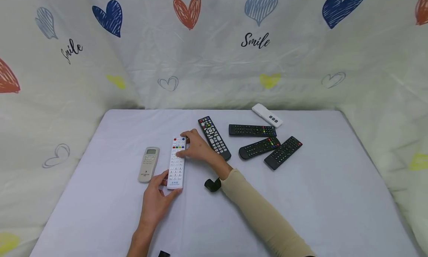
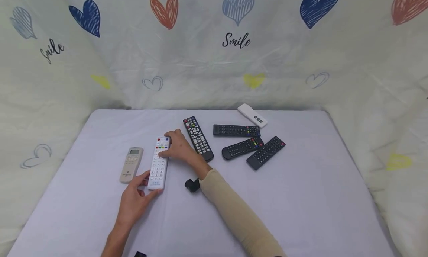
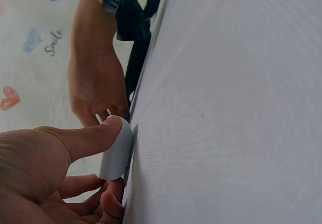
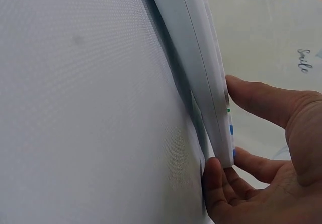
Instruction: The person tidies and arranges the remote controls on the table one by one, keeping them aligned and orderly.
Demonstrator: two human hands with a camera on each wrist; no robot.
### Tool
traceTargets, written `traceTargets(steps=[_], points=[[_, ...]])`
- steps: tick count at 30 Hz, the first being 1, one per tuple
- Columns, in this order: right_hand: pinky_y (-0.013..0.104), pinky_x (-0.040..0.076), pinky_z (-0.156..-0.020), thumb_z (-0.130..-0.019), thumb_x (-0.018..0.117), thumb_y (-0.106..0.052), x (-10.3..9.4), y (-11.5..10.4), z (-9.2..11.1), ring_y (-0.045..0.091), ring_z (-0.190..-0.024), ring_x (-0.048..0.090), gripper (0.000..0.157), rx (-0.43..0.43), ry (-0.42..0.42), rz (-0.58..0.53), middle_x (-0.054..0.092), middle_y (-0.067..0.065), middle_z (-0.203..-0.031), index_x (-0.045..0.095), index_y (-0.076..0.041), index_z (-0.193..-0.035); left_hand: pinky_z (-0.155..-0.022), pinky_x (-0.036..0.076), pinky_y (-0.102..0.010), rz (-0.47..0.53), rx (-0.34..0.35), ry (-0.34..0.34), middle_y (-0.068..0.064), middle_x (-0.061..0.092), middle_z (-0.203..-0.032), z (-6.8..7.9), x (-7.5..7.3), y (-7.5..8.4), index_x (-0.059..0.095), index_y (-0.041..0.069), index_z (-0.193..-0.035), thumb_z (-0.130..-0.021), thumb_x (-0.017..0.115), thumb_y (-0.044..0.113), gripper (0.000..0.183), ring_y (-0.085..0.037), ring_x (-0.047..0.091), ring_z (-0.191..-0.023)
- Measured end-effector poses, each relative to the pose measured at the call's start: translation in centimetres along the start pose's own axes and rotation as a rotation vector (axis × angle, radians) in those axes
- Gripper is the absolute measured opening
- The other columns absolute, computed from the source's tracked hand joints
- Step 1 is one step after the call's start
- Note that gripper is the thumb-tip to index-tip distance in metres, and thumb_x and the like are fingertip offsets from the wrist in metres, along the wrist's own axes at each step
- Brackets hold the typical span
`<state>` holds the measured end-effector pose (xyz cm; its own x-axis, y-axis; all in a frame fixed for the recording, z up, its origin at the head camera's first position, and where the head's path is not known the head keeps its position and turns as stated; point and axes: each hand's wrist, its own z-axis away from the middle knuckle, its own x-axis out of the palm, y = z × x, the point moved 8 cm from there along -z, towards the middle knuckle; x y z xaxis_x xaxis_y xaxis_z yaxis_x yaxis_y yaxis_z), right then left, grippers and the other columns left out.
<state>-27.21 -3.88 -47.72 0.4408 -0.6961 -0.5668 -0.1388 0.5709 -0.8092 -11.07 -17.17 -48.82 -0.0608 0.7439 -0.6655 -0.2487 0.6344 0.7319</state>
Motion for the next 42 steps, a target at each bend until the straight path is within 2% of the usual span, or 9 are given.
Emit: traceTargets(steps=[10,17,27,36,42], points=[[0.035,0.052,-0.098,-0.086,0.087,-0.025,0.2,-0.2,0.3,0.025,-0.122,0.057,0.075,-0.007,0.002,0.012,0.051,0.015,-0.136,0.052,-0.006,-0.150,-0.072,0.039,-0.019,0.000,-0.023,-0.001,-0.011,0.061,-0.127,0.5,-0.3,-0.3,0.052,0.006,-0.151,-0.081,0.090,0.014,0.079,-0.020,0.052,-0.102],[0.037,0.052,-0.100,-0.087,0.086,-0.026,0.5,-0.4,0.4,0.025,-0.122,0.056,0.076,-0.024,-0.003,0.038,0.051,0.015,-0.136,0.051,-0.006,-0.151,-0.068,0.039,-0.019,0.009,-0.031,-0.005,-0.011,0.061,-0.126,0.7,-0.4,-0.4,0.051,0.007,-0.151,-0.082,0.090,0.013,0.079,-0.020,0.050,-0.093],[0.036,0.051,-0.101,-0.089,0.084,-0.031,1.0,-0.5,0.4,0.023,-0.121,0.054,0.077,-0.027,-0.020,0.100,0.050,0.014,-0.139,0.049,-0.007,-0.153,-0.067,0.039,-0.018,0.004,-0.008,0.005,-0.012,0.061,-0.127,0.9,-0.7,-0.6,0.051,0.005,-0.151,-0.082,0.089,0.011,0.079,-0.019,0.049,-0.089],[0.039,0.049,-0.109,-0.091,0.082,-0.034,1.7,-0.9,0.7,0.023,-0.125,0.052,0.076,-0.037,-0.024,0.141,0.050,0.013,-0.145,0.049,-0.009,-0.154,-0.067,0.041,-0.018,-0.047,-0.028,-0.009,-0.010,0.059,-0.129,1.3,-1.1,-1.4,0.049,0.007,-0.153,-0.084,0.088,0.013,0.080,-0.017,0.048,-0.086],[0.038,0.049,-0.109,-0.090,0.083,-0.036,1.7,-1.0,0.7,0.023,-0.126,0.051,0.076,-0.028,-0.003,0.178,0.051,0.012,-0.144,0.050,-0.010,-0.153,-0.064,0.041,-0.018,-0.024,-0.006,0.007,-0.011,0.060,-0.129,1.5,-1.5,-1.4,0.049,0.006,-0.153,-0.084,0.087,0.010,0.078,-0.016,0.048,-0.079]])
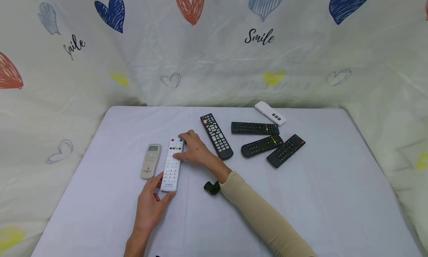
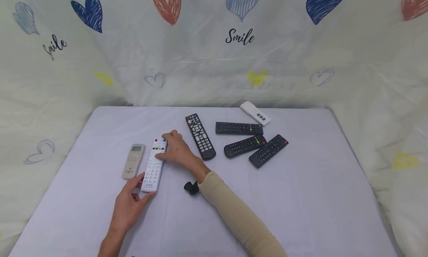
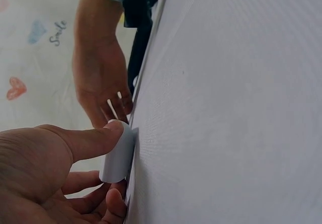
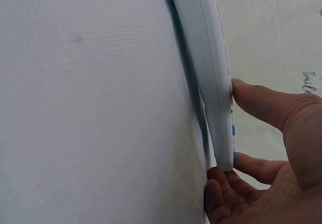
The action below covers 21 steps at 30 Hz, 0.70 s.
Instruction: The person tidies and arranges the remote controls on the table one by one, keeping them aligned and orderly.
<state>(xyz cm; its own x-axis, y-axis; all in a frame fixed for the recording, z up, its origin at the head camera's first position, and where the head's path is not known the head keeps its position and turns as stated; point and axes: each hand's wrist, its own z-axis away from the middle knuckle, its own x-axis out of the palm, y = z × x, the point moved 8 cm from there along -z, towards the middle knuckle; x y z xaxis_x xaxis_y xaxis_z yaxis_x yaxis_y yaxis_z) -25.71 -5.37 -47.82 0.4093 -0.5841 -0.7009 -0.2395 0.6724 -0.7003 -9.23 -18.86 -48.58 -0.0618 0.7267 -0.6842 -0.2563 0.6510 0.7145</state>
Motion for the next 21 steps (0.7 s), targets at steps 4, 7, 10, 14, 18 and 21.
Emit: traceTargets(steps=[4,7,10,14,18,21], points=[[0.039,0.049,-0.109,-0.090,0.083,-0.037,-0.02,0.07,-0.04,0.023,-0.126,0.051,0.076,0.003,0.001,0.000,0.052,0.012,-0.145,0.051,-0.010,-0.153,-0.063,0.041,-0.018,0.010,-0.003,-0.002,-0.012,0.060,-0.131,0.00,0.04,0.06,0.049,0.006,-0.153,-0.085,0.086,0.010,0.078,-0.015,0.048,-0.078],[0.040,0.049,-0.109,-0.090,0.083,-0.037,0.08,0.02,-0.09,0.024,-0.128,0.051,0.076,-0.003,-0.003,0.000,0.052,0.012,-0.146,0.051,-0.010,-0.153,-0.063,0.041,-0.019,0.003,-0.018,-0.008,-0.013,0.060,-0.133,0.05,0.05,-0.01,0.048,0.007,-0.154,-0.085,0.086,0.010,0.078,-0.015,0.048,-0.077],[0.040,0.049,-0.109,-0.090,0.083,-0.038,0.13,0.00,-0.13,0.024,-0.128,0.051,0.076,-0.005,-0.004,0.007,0.052,0.012,-0.146,0.051,-0.010,-0.153,-0.063,0.041,-0.019,-0.003,-0.031,-0.013,-0.013,0.059,-0.134,0.09,0.05,-0.05,0.047,0.007,-0.155,-0.086,0.086,0.011,0.079,-0.016,0.049,-0.078],[0.040,0.050,-0.109,-0.090,0.082,-0.039,0.13,0.03,-0.13,0.024,-0.128,0.051,0.076,-0.003,-0.003,0.021,0.053,0.011,-0.147,0.051,-0.011,-0.153,-0.064,0.040,-0.018,-0.006,-0.040,-0.019,-0.013,0.058,-0.136,0.12,0.09,-0.09,0.046,0.007,-0.156,-0.087,0.085,0.012,0.079,-0.017,0.049,-0.082],[0.041,0.050,-0.109,-0.090,0.082,-0.040,0.12,-0.02,-0.09,0.024,-0.130,0.051,0.076,-0.004,-0.002,0.022,0.052,0.011,-0.148,0.051,-0.011,-0.153,-0.066,0.040,-0.018,0.001,-0.039,-0.020,-0.013,0.058,-0.137,0.14,0.13,-0.19,0.046,0.007,-0.156,-0.087,0.084,0.012,0.079,-0.018,0.049,-0.085],[0.041,0.049,-0.109,-0.090,0.082,-0.040,0.13,-0.06,-0.10,0.025,-0.130,0.051,0.075,-0.008,-0.002,0.021,0.052,0.011,-0.149,0.052,-0.011,-0.153,-0.067,0.040,-0.018,0.005,-0.033,-0.017,-0.013,0.058,-0.136,0.12,0.17,-0.21,0.046,0.007,-0.156,-0.087,0.084,0.011,0.078,-0.019,0.049,-0.087]])
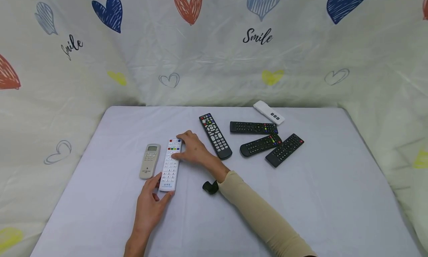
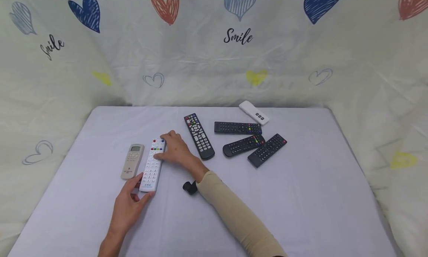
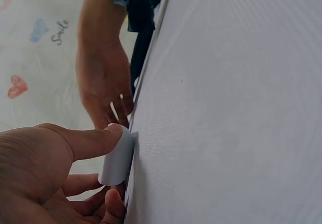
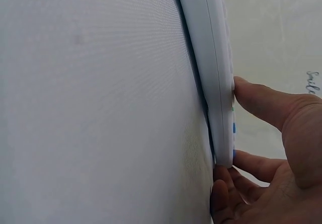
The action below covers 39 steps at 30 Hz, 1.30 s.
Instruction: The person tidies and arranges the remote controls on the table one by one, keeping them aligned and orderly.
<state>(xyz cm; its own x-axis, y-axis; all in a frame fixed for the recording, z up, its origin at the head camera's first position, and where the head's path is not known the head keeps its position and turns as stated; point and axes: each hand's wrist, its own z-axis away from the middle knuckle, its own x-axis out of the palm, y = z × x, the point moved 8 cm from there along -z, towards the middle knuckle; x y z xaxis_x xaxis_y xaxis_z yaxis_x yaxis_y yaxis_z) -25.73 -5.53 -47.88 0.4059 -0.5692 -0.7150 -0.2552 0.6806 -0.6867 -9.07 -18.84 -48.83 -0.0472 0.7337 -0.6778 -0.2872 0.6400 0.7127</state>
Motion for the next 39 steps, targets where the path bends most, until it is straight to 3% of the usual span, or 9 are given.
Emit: traceTargets(steps=[12,24,29,35,39], points=[[0.040,0.050,-0.109,-0.089,0.083,-0.041,0.2,0.2,-0.2,0.023,-0.131,0.052,0.077,0.005,0.004,0.014,0.053,0.009,-0.149,0.051,-0.014,-0.154,-0.072,0.041,-0.018,-0.016,-0.025,0.009,-0.013,0.056,-0.137,0.0,0.2,-0.2,0.042,0.007,-0.158,-0.087,0.084,0.014,0.082,-0.020,0.051,-0.095],[0.038,0.050,-0.107,-0.095,0.078,-0.029,-1.2,0.3,0.3,0.024,-0.128,0.056,0.065,-0.037,0.000,-0.134,0.054,0.013,-0.141,0.052,-0.008,-0.151,-0.076,0.044,-0.020,-0.026,0.043,0.103,-0.013,0.054,-0.142,0.6,-0.6,0.7,0.048,0.010,-0.153,-0.084,0.088,0.017,0.080,-0.024,0.053,-0.112],[0.040,0.051,-0.108,-0.098,0.074,-0.026,-2.6,0.5,0.6,0.027,-0.130,0.058,0.058,-0.063,0.027,-0.188,0.056,0.016,-0.140,0.054,-0.004,-0.148,-0.081,0.040,-0.020,-0.031,0.101,0.201,-0.009,0.054,-0.141,0.7,-0.7,1.4,0.053,0.013,-0.148,-0.084,0.089,0.019,0.074,-0.022,0.052,-0.119],[0.042,0.054,-0.104,-0.102,0.069,-0.027,-4.0,0.8,0.9,0.029,-0.130,0.059,0.050,-0.081,0.091,-0.249,0.060,0.017,-0.139,0.058,-0.003,-0.144,-0.078,0.038,-0.019,0.074,0.250,0.361,-0.007,0.060,-0.128,1.4,-0.9,3.4,0.062,0.012,-0.137,-0.083,0.088,0.009,0.061,-0.014,0.053,-0.112],[0.042,0.055,-0.103,-0.102,0.068,-0.025,-5.1,1.3,1.4,0.029,-0.128,0.060,0.046,-0.074,0.146,-0.284,0.061,0.017,-0.140,0.059,-0.004,-0.142,-0.077,0.041,-0.016,0.105,0.305,0.350,-0.002,0.061,-0.125,1.4,0.3,5.0,0.064,0.015,-0.134,-0.084,0.087,0.008,0.055,-0.009,0.053,-0.109]])
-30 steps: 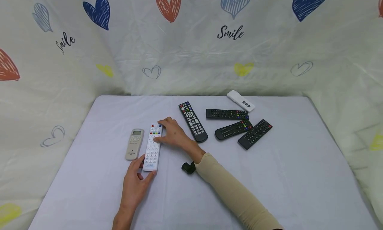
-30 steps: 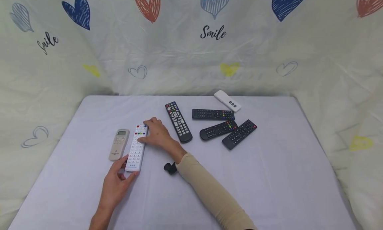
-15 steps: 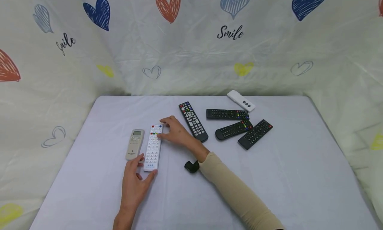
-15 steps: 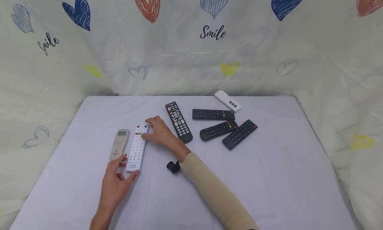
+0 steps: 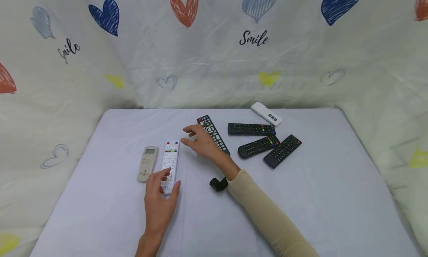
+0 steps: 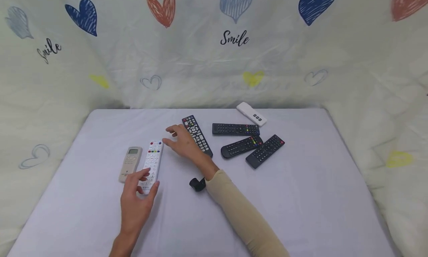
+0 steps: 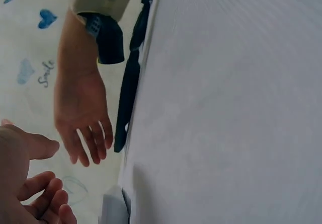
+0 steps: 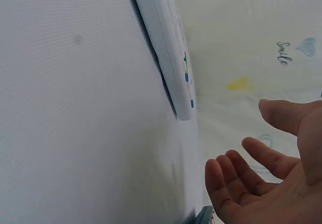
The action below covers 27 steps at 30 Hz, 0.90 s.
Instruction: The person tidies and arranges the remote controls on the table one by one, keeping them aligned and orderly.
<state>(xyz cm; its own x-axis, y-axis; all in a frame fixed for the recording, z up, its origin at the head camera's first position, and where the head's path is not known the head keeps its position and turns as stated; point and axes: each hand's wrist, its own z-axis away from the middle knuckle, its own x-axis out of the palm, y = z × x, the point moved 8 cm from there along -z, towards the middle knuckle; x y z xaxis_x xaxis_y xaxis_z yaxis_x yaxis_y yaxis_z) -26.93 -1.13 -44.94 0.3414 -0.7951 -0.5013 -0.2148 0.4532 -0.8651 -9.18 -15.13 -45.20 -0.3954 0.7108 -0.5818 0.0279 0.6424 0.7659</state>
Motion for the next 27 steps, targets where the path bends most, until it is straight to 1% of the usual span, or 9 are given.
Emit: traceTargets(steps=[3,7,14,17,22,27], points=[[0.042,0.055,-0.102,-0.102,0.069,-0.022,-1.1,-0.1,0.3,0.028,-0.126,0.061,0.041,-0.003,0.050,-0.017,0.062,0.014,-0.139,0.062,-0.005,-0.139,-0.074,0.044,-0.019,0.016,0.027,-0.044,0.000,0.063,-0.122,0.0,1.1,0.9,0.066,0.016,-0.131,-0.086,0.085,0.008,0.050,-0.011,0.056,-0.107],[0.040,0.054,-0.099,-0.102,0.069,-0.021,-2.6,-0.4,0.6,0.027,-0.123,0.062,0.037,-0.020,0.105,-0.018,0.063,0.011,-0.135,0.064,-0.007,-0.136,-0.071,0.047,-0.024,0.064,0.049,-0.091,0.001,0.065,-0.119,0.0,2.2,1.6,0.069,0.014,-0.128,-0.089,0.081,0.005,0.042,-0.017,0.060,-0.104],[0.040,0.054,-0.097,-0.102,0.068,-0.016,-4.8,0.1,0.5,0.033,-0.121,0.062,0.033,-0.036,0.177,-0.039,0.062,0.014,-0.132,0.065,-0.005,-0.133,-0.072,0.048,-0.022,0.143,0.025,-0.188,-0.003,0.067,-0.118,-0.1,4.1,1.9,0.070,0.013,-0.128,-0.093,0.076,0.005,0.036,-0.015,0.062,-0.103],[0.040,0.054,-0.098,-0.102,0.068,-0.014,-5.4,0.4,0.4,0.033,-0.121,0.062,0.032,-0.036,0.190,-0.057,0.061,0.015,-0.132,0.065,-0.003,-0.132,-0.071,0.049,-0.022,0.170,0.013,-0.220,-0.004,0.067,-0.118,-0.3,4.8,2.2,0.069,0.013,-0.129,-0.094,0.074,0.005,0.036,-0.015,0.063,-0.102],[0.041,0.054,-0.097,-0.101,0.068,-0.013,-6.4,0.9,0.2,0.033,-0.120,0.061,0.030,-0.021,0.205,-0.050,0.061,0.017,-0.131,0.067,-0.003,-0.130,-0.072,0.049,-0.021,0.186,-0.018,-0.265,-0.005,0.067,-0.117,-0.6,5.8,2.3,0.068,0.013,-0.131,-0.095,0.073,0.006,0.037,-0.012,0.062,-0.102],[0.045,0.053,-0.100,-0.102,0.068,-0.014,-6.9,1.8,0.1,0.036,-0.127,0.057,0.037,0.018,0.202,-0.028,0.059,0.020,-0.134,0.062,0.000,-0.136,-0.074,0.050,-0.019,0.195,-0.028,-0.288,-0.006,0.067,-0.117,-0.9,6.6,2.3,0.066,0.013,-0.133,-0.096,0.072,0.008,0.037,-0.014,0.063,-0.102]])
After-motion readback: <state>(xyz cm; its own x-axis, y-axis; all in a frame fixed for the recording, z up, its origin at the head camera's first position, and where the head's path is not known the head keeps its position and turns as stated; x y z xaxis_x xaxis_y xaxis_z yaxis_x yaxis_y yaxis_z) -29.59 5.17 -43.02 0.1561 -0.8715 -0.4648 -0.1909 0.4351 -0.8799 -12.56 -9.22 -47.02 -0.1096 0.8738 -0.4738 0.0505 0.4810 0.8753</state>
